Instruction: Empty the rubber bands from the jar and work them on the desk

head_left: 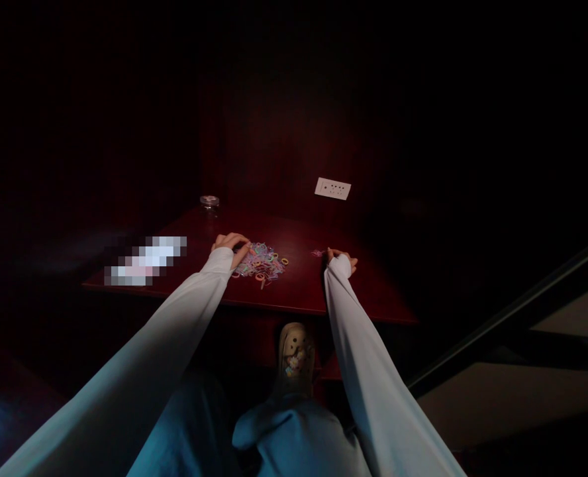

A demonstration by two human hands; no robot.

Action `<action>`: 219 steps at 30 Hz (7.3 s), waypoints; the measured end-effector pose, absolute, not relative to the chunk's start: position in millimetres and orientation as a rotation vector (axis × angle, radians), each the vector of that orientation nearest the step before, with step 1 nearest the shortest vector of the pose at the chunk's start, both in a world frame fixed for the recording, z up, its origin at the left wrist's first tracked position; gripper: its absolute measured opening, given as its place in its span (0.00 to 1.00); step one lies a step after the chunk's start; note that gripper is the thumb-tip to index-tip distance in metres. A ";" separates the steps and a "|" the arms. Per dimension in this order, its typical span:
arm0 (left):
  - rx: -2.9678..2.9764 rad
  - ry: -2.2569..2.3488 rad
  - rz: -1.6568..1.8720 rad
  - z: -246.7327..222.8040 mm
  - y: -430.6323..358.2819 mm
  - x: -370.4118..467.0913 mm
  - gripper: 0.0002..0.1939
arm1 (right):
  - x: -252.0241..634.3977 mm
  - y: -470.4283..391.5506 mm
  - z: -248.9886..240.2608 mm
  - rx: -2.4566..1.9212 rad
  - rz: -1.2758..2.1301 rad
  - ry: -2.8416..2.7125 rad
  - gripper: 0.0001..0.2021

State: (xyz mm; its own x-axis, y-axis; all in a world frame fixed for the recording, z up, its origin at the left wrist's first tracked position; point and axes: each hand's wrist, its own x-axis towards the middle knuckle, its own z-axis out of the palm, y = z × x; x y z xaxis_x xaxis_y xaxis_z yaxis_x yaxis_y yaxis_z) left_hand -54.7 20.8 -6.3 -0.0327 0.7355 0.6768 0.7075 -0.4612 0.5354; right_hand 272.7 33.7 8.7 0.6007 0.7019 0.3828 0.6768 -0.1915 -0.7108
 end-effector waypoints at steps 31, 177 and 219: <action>1.367 1.268 1.471 -5.3 38.1 -62.2 0.45 | 212.8 14.6 25.6 -1.427 0.335 -1.635 0.32; 2.360 1.213 1.334 -11.4 28.9 -57.5 0.13 | 141.2 9.4 6.7 -1.209 0.204 -1.964 0.06; 2.118 1.301 1.484 -14.7 43.2 -61.4 0.08 | 139.7 5.8 9.5 -1.223 0.223 -1.953 0.07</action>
State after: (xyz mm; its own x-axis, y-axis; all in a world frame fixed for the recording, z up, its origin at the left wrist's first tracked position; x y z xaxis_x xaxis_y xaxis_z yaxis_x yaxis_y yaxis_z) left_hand -61.4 43.2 -14.7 0.0843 0.7726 0.6293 0.5228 -0.5719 0.6321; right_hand 139.7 5.8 9.5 -0.2091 0.8184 0.5353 0.6769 0.5162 -0.5247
